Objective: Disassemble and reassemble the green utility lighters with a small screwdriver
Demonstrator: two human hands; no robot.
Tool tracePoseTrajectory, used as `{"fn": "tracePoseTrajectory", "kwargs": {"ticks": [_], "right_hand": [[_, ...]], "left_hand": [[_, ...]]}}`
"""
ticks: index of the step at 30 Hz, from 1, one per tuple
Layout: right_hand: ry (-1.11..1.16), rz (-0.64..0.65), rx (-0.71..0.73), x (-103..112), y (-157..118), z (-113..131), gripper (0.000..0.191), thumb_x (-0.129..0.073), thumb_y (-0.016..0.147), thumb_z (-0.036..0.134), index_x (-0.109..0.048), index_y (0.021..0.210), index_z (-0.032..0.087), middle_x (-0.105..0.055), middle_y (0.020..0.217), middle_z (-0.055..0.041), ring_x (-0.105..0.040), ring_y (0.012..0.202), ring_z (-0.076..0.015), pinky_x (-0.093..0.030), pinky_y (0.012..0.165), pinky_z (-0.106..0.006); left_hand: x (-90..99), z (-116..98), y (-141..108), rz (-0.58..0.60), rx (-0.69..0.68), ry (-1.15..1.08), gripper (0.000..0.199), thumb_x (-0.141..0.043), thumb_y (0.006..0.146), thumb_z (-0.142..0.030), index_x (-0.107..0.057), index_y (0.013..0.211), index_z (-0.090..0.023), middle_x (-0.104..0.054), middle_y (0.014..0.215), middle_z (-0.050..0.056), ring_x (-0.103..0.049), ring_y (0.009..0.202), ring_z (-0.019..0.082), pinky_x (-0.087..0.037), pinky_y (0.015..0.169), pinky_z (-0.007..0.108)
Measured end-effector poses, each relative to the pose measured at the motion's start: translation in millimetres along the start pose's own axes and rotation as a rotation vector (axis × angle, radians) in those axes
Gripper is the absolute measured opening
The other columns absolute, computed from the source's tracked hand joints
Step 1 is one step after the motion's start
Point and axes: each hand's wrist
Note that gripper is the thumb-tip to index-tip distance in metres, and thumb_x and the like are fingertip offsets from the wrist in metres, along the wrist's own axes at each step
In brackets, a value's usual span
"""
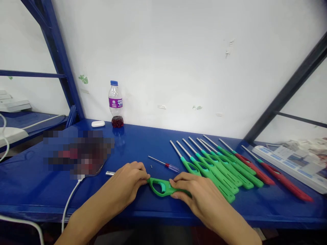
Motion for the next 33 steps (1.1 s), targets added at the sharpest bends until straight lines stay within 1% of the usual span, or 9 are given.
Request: {"fn": "tracePoseTrajectory", "kwargs": {"ticks": [6, 10, 14, 17, 21, 23, 27, 31, 33], "right_hand": [[0.046, 0.012, -0.074, 1, 2, 4, 0.013, -0.078, 0.099, 0.022, -0.081, 0.109, 0.029, -0.076, 0.111, 0.0022, -0.073, 0.097, -0.0229, -0.05, 0.081, -0.031], [0.062, 0.024, -0.111, 3, 5, 5, 0.014, -0.083, 0.095, 0.021, -0.082, 0.107, 0.029, -0.077, 0.109, 0.0026, -0.073, 0.098, -0.0235, -0.049, 0.081, -0.03], [0.052, 0.036, -0.137, 4, 7, 7, 0.018, -0.087, 0.092, 0.021, -0.08, 0.109, 0.026, -0.076, 0.111, 0.0021, -0.072, 0.101, -0.0245, -0.05, 0.086, -0.032], [-0.017, 0.039, -0.122, 3, 4, 10, 0.024, -0.085, 0.094, 0.024, -0.075, 0.116, 0.023, -0.074, 0.114, -0.001, -0.07, 0.105, -0.0272, -0.052, 0.09, -0.037], [-0.106, 0.049, -0.039, 0, 2, 11, 0.041, -0.078, 0.099, 0.027, -0.063, 0.137, 0.023, -0.066, 0.131, -0.0074, -0.062, 0.12, -0.0319, -0.051, 0.098, -0.045], [-0.09, 0.065, -0.032, 2, 1, 10, 0.038, -0.076, 0.101, 0.029, -0.063, 0.137, 0.025, -0.064, 0.128, -0.0059, -0.063, 0.118, -0.0304, -0.052, 0.096, -0.044], [0.024, 0.07, -0.062, 14, -2, 7, 0.023, -0.071, 0.104, 0.03, -0.067, 0.127, 0.031, -0.066, 0.12, -0.0002, -0.068, 0.1, -0.0239, -0.053, 0.086, -0.036], [0.042, 0.002, -0.099, 25, -10, -5, 0.036, -0.063, 0.108, 0.042, -0.061, 0.143, 0.032, -0.066, 0.137, -0.0032, -0.062, 0.126, -0.0291, -0.049, 0.105, -0.04], [0.04, -0.019, -0.137, 28, -14, -11, 0.042, -0.061, 0.108, 0.05, -0.059, 0.148, 0.035, -0.063, 0.144, -0.003, -0.056, 0.135, -0.0316, -0.046, 0.112, -0.044]], "left_hand": [[-2.5, -1, 0, -0.01, 0.01, 0.03, 0.034, -0.046, 0.101, -0.014, -0.077, 0.089, -0.022, -0.072, 0.101, 0.005, -0.065, 0.09, 0.022, -0.049, 0.081, 0.036], [-7.2, 2, 0, -0.036, 0.025, 0.048, 0.021, -0.057, 0.099, -0.017, -0.075, 0.092, -0.024, -0.071, 0.1, 0.004, -0.065, 0.092, 0.024, -0.048, 0.082, 0.037], [-13.6, 6, 0, -0.068, 0.014, 0.071, 0.02, -0.054, 0.099, -0.013, -0.071, 0.096, -0.023, -0.071, 0.1, 0.004, -0.065, 0.092, 0.024, -0.046, 0.081, 0.037], [-14.8, 9, -1, -0.078, -0.02, 0.097, 0.022, -0.05, 0.1, -0.011, -0.068, 0.096, -0.023, -0.07, 0.1, 0.004, -0.064, 0.091, 0.025, -0.043, 0.083, 0.039], [-9.2, 5, 1, -0.095, -0.063, 0.129, 0.026, -0.045, 0.101, -0.01, -0.068, 0.099, -0.023, -0.07, 0.103, 0.005, -0.062, 0.093, 0.026, -0.041, 0.086, 0.042], [-4.8, 1, 1, -0.114, -0.077, 0.138, 0.025, -0.046, 0.101, -0.01, -0.068, 0.1, -0.022, -0.071, 0.105, 0.005, -0.061, 0.095, 0.026, -0.041, 0.086, 0.042], [4.3, -2, -3, -0.237, -0.133, 0.11, 0.018, -0.06, 0.1, -0.016, -0.07, 0.111, -0.026, -0.072, 0.111, 0.003, -0.063, 0.103, 0.025, -0.045, 0.09, 0.04], [11.7, 16, -9, -0.412, -0.15, 0.191, 0.058, -0.079, 0.09, -0.028, -0.058, 0.144, -0.034, -0.07, 0.13, 0.003, -0.064, 0.116, 0.029, -0.046, 0.1, 0.045], [14.9, 26, -9, -0.498, -0.196, 0.255, 0.049, -0.077, 0.093, -0.031, -0.062, 0.139, -0.033, -0.072, 0.127, 0.003, -0.065, 0.114, 0.03, -0.045, 0.1, 0.046]]}}
Point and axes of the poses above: each hand's wrist, its own y-axis towards the middle knuckle, its own x-axis out of the back of the hand, z = x × y
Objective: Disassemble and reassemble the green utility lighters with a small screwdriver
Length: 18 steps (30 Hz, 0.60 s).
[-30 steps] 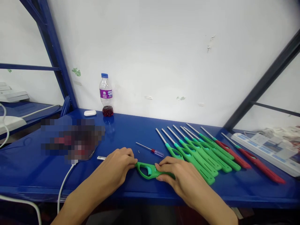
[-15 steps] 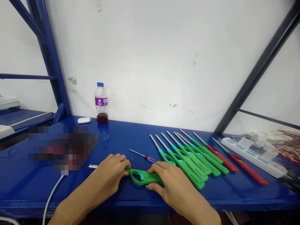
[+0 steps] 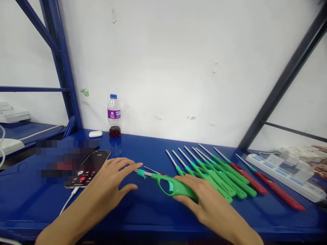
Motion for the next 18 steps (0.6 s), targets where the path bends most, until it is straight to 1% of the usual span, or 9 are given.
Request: {"fn": "tracePoseTrajectory", "kwargs": {"ticks": [2, 3, 5, 7, 10, 13, 15, 18], "right_hand": [[0.004, 0.002, -0.03, 2, -2, -3, 0.042, -0.06, 0.107, 0.054, -0.059, 0.148, 0.04, -0.062, 0.146, -0.0015, -0.055, 0.136, -0.0325, -0.046, 0.113, -0.047], [0.009, 0.01, -0.036, 3, -3, -3, 0.042, -0.06, 0.107, 0.055, -0.059, 0.148, 0.042, -0.062, 0.146, -0.0006, -0.055, 0.135, -0.0325, -0.046, 0.112, -0.048], [0.024, 0.035, -0.036, 4, -4, -2, 0.044, -0.062, 0.106, 0.055, -0.057, 0.149, 0.047, -0.062, 0.145, 0.001, -0.057, 0.132, -0.032, -0.048, 0.111, -0.048], [0.042, 0.044, -0.025, 5, -4, 0, 0.047, -0.064, 0.105, 0.054, -0.053, 0.151, 0.05, -0.062, 0.144, 0.0017, -0.058, 0.131, -0.0317, -0.048, 0.111, -0.049], [0.071, 0.038, -0.031, 4, -4, 2, 0.051, -0.066, 0.104, 0.055, -0.051, 0.153, 0.051, -0.061, 0.146, 0.0018, -0.056, 0.133, -0.0323, -0.045, 0.114, -0.051], [0.114, 0.038, -0.034, 5, -4, 4, 0.051, -0.07, 0.102, 0.053, -0.054, 0.15, 0.052, -0.063, 0.144, 0.0031, -0.057, 0.132, -0.0315, -0.045, 0.114, -0.049], [0.145, 0.038, -0.017, 6, -5, 7, 0.05, -0.072, 0.1, 0.05, -0.057, 0.148, 0.052, -0.065, 0.142, 0.0042, -0.058, 0.13, -0.0304, -0.046, 0.113, -0.046], [0.186, 0.04, -0.01, 5, -6, 9, 0.049, -0.071, 0.1, 0.053, -0.057, 0.147, 0.052, -0.065, 0.142, 0.0053, -0.058, 0.13, -0.0303, -0.046, 0.113, -0.045]], "left_hand": [[0.5, 3, 3, -0.019, -0.075, -0.005, 0.024, -0.067, 0.101, -0.029, -0.069, 0.125, -0.028, -0.076, 0.116, 0.001, -0.068, 0.106, 0.025, -0.045, 0.098, 0.043], [0.7, 1, 5, -0.009, -0.112, -0.025, 0.017, -0.061, 0.104, -0.027, -0.071, 0.118, -0.026, -0.077, 0.11, 0.0, -0.069, 0.101, 0.023, -0.045, 0.096, 0.04], [0.9, -8, 9, -0.001, -0.161, -0.074, 0.019, -0.052, 0.109, -0.024, -0.071, 0.11, -0.023, -0.077, 0.103, -0.002, -0.069, 0.094, 0.018, -0.046, 0.091, 0.035], [0.6, -19, 12, -0.024, -0.16, -0.108, 0.023, -0.046, 0.111, -0.025, -0.069, 0.11, -0.022, -0.076, 0.102, -0.001, -0.068, 0.092, 0.017, -0.047, 0.085, 0.032], [-0.4, -30, 10, -0.024, -0.135, -0.129, 0.023, -0.044, 0.112, -0.028, -0.067, 0.113, -0.023, -0.074, 0.104, -0.001, -0.066, 0.091, 0.018, -0.047, 0.082, 0.032], [-0.8, -31, 7, 0.038, -0.114, -0.144, 0.02, -0.047, 0.111, -0.031, -0.065, 0.115, -0.025, -0.073, 0.105, -0.002, -0.065, 0.091, 0.019, -0.046, 0.083, 0.033], [-0.7, -30, 6, 0.076, -0.107, -0.15, 0.022, -0.045, 0.112, -0.032, -0.065, 0.113, -0.024, -0.072, 0.103, -0.001, -0.064, 0.089, 0.02, -0.046, 0.08, 0.035], [0.4, -32, 7, 0.107, -0.124, -0.14, 0.027, -0.041, 0.112, -0.026, -0.067, 0.108, -0.022, -0.072, 0.096, 0.001, -0.062, 0.08, 0.02, -0.045, 0.074, 0.035]]}}
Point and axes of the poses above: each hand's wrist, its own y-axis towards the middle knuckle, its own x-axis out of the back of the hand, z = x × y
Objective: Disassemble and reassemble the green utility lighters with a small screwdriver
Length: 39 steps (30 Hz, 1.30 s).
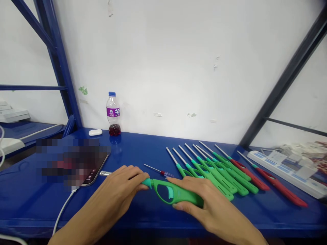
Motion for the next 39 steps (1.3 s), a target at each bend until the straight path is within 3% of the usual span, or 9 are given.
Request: {"fn": "tracePoseTrajectory", "kwargs": {"ticks": [3, 9, 18, 25, 29, 32, 36, 39], "right_hand": [[0.028, 0.002, -0.011, -3, -1, 0, 0.049, -0.069, 0.1, 0.058, -0.057, 0.147, 0.052, -0.064, 0.144, 0.0053, -0.052, 0.138, -0.0322, -0.044, 0.115, -0.047], [0.127, -0.009, -0.018, -7, 0, 6, 0.047, -0.07, 0.099, 0.058, -0.063, 0.144, 0.049, -0.066, 0.141, 0.003, -0.054, 0.133, -0.0333, -0.043, 0.115, -0.051], [0.261, 0.01, -0.053, -5, 0, 5, 0.046, -0.072, 0.095, 0.06, -0.07, 0.138, 0.041, -0.069, 0.135, -0.0031, -0.058, 0.126, -0.0361, -0.045, 0.111, -0.053], [0.085, -0.003, 0.095, -1, 1, 22, 0.043, -0.068, 0.102, 0.055, -0.069, 0.141, 0.036, -0.074, 0.125, -0.0052, -0.067, 0.114, -0.0328, -0.055, 0.096, -0.04], [-0.092, -0.122, 0.116, -10, -4, 22, 0.042, -0.064, 0.104, 0.056, -0.064, 0.145, 0.044, -0.072, 0.129, -0.0032, -0.066, 0.119, -0.0334, -0.057, 0.097, -0.043], [-0.196, -0.156, 0.152, -15, -10, 17, 0.044, -0.058, 0.106, 0.057, -0.061, 0.148, 0.044, -0.072, 0.13, -0.0048, -0.068, 0.116, -0.0332, -0.059, 0.093, -0.043], [-0.158, -0.186, 0.133, -14, -14, 15, 0.048, -0.051, 0.107, 0.066, -0.064, 0.145, 0.041, -0.072, 0.129, -0.0053, -0.065, 0.122, -0.034, -0.057, 0.099, -0.046], [-0.052, -0.124, 0.06, -9, -13, 14, 0.053, -0.052, 0.103, 0.073, -0.069, 0.14, 0.039, -0.074, 0.128, -0.0044, -0.066, 0.119, -0.034, -0.056, 0.1, -0.047]], "left_hand": [[2.9, -5, 1, -0.011, -0.008, 0.004, 0.027, -0.042, 0.11, -0.017, -0.068, 0.106, -0.022, -0.073, 0.091, 0.0, -0.061, 0.074, 0.018, -0.044, 0.07, 0.034], [10.2, -15, 1, -0.181, -0.065, 0.032, 0.026, -0.049, 0.101, -0.002, -0.064, 0.113, -0.02, -0.072, 0.088, 0.0, -0.057, 0.069, 0.016, -0.041, 0.065, 0.033], [4.8, -28, 0, -0.333, -0.115, 0.143, 0.037, -0.052, 0.093, 0.007, -0.063, 0.12, -0.016, -0.077, 0.098, 0.003, -0.068, 0.08, 0.018, -0.051, 0.077, 0.034], [13.6, -27, -2, -0.237, -0.081, 0.083, 0.04, -0.045, 0.091, 0.007, -0.062, 0.114, -0.021, -0.079, 0.093, -0.001, -0.072, 0.074, 0.016, -0.055, 0.077, 0.033], [16.8, -24, -1, -0.179, -0.027, -0.04, 0.035, -0.05, 0.096, 0.001, -0.064, 0.114, -0.024, -0.077, 0.087, -0.005, -0.069, 0.07, 0.014, -0.053, 0.07, 0.03], [16.7, -25, 3, -0.215, -0.032, -0.071, 0.035, -0.049, 0.098, 0.0, -0.065, 0.118, -0.024, -0.076, 0.084, -0.004, -0.067, 0.066, 0.014, -0.05, 0.064, 0.029], [13.1, -29, 5, -0.255, -0.08, -0.012, 0.035, -0.046, 0.097, 0.001, -0.066, 0.116, -0.021, -0.077, 0.082, -0.001, -0.067, 0.065, 0.015, -0.05, 0.061, 0.03], [8.8, -33, 3, -0.23, -0.083, 0.04, 0.04, -0.042, 0.093, 0.005, -0.065, 0.114, -0.02, -0.078, 0.085, 0.001, -0.07, 0.068, 0.017, -0.054, 0.066, 0.032]]}}
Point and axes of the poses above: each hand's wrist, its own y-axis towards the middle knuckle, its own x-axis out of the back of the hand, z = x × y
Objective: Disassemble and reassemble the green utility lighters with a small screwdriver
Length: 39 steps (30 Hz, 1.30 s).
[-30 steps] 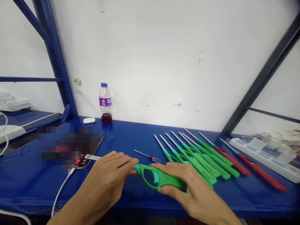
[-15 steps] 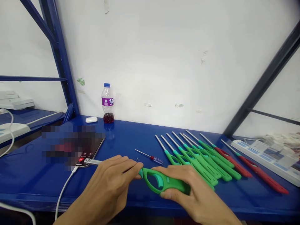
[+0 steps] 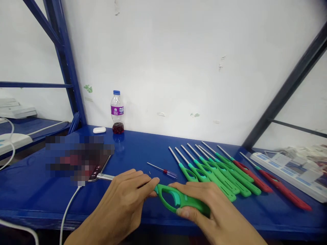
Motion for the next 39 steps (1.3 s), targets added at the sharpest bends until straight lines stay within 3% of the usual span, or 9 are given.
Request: {"fn": "tracePoseTrajectory", "kwargs": {"ticks": [6, 12, 17, 21, 23, 26, 29, 33, 39], "right_hand": [[0.181, 0.175, 0.034, 15, 12, -5, 0.058, -0.052, 0.103, 0.072, -0.077, 0.13, 0.028, -0.076, 0.121, -0.008, -0.07, 0.109, -0.0327, -0.056, 0.094, -0.043], [0.106, 0.236, -0.063, 29, 9, -3, 0.047, -0.054, 0.103, 0.068, -0.075, 0.131, 0.035, -0.078, 0.11, -0.003, -0.072, 0.097, -0.0286, -0.058, 0.085, -0.038], [0.001, 0.104, -0.052, 30, 3, -5, 0.036, -0.076, 0.096, 0.054, -0.071, 0.131, 0.044, -0.071, 0.133, 0.004, -0.067, 0.121, -0.0305, -0.056, 0.098, -0.038], [-0.056, 0.026, 0.032, 34, 1, -5, 0.025, -0.069, 0.102, 0.053, -0.077, 0.123, 0.042, -0.078, 0.117, 0.005, -0.073, 0.106, -0.0279, -0.058, 0.085, -0.032], [-0.076, 0.021, 0.034, 37, 2, -4, 0.024, -0.069, 0.102, 0.054, -0.079, 0.119, 0.04, -0.079, 0.112, 0.0058, -0.075, 0.099, -0.027, -0.057, 0.072, -0.03], [-0.071, 0.055, 0.032, 38, 5, -2, 0.024, -0.066, 0.104, 0.051, -0.083, 0.107, 0.034, -0.081, 0.103, 0.0047, -0.075, 0.088, -0.025, -0.051, 0.059, -0.028], [-0.065, 0.047, 0.042, 37, 9, 0, 0.034, -0.062, 0.104, 0.056, -0.084, 0.098, 0.03, -0.081, 0.097, 0.0017, -0.073, 0.081, -0.024, -0.052, 0.06, -0.029], [-0.092, 0.031, 0.045, 36, 13, 1, 0.045, -0.059, 0.104, 0.062, -0.085, 0.092, 0.028, -0.078, 0.082, -0.0007, -0.069, 0.073, -0.0228, -0.054, 0.068, -0.032], [-0.137, 0.005, 0.053, 31, 8, 2, 0.04, -0.061, 0.104, 0.063, -0.085, 0.104, 0.031, -0.081, 0.093, -0.0019, -0.072, 0.079, -0.0254, -0.055, 0.068, -0.034]], "left_hand": [[-7.4, -10, -10, 0.034, -0.027, 0.166, 0.054, -0.038, 0.086, 0.01, -0.059, 0.125, -0.02, -0.08, 0.098, 0.001, -0.077, 0.088, 0.02, -0.06, 0.09, 0.041], [-14.0, -8, -7, 0.114, -0.031, 0.055, 0.046, -0.041, 0.093, 0.004, -0.059, 0.128, -0.021, -0.079, 0.101, 0.002, -0.076, 0.089, 0.02, -0.058, 0.086, 0.039], [-15.5, -4, -6, 0.213, 0.077, -0.076, 0.029, -0.044, 0.105, -0.011, -0.062, 0.122, -0.025, -0.075, 0.093, 0.0, -0.071, 0.075, 0.017, -0.053, 0.067, 0.029], [-12.4, -8, -13, 0.221, 0.091, 0.013, 0.035, -0.05, 0.107, -0.027, -0.053, 0.142, -0.027, -0.075, 0.121, 0.005, -0.072, 0.109, 0.025, -0.057, 0.085, 0.035], [-12.2, -9, -15, 0.297, 0.107, 0.034, 0.039, -0.049, 0.105, -0.02, -0.051, 0.144, -0.027, -0.075, 0.121, 0.005, -0.072, 0.11, 0.026, -0.056, 0.084, 0.036], [-14.2, -11, -13, 0.405, 0.145, -0.039, 0.039, -0.042, 0.099, -0.003, -0.057, 0.127, -0.026, -0.073, 0.099, 0.001, -0.071, 0.085, 0.02, -0.053, 0.07, 0.033], [-17.3, -11, -10, 0.3, 0.109, -0.072, 0.041, -0.038, 0.093, 0.003, -0.056, 0.118, -0.024, -0.07, 0.092, 0.0, -0.068, 0.079, 0.018, -0.055, 0.072, 0.033], [-19.1, -15, -8, 0.153, 0.021, -0.014, 0.052, -0.037, 0.086, 0.008, -0.052, 0.125, -0.022, -0.073, 0.091, 0.002, -0.07, 0.08, 0.018, -0.057, 0.073, 0.031], [-9.3, -19, -14, 0.235, 0.103, -0.102, 0.053, -0.036, 0.088, 0.005, -0.056, 0.125, -0.028, -0.074, 0.096, 0.0, -0.073, 0.09, 0.018, -0.059, 0.074, 0.028]]}}
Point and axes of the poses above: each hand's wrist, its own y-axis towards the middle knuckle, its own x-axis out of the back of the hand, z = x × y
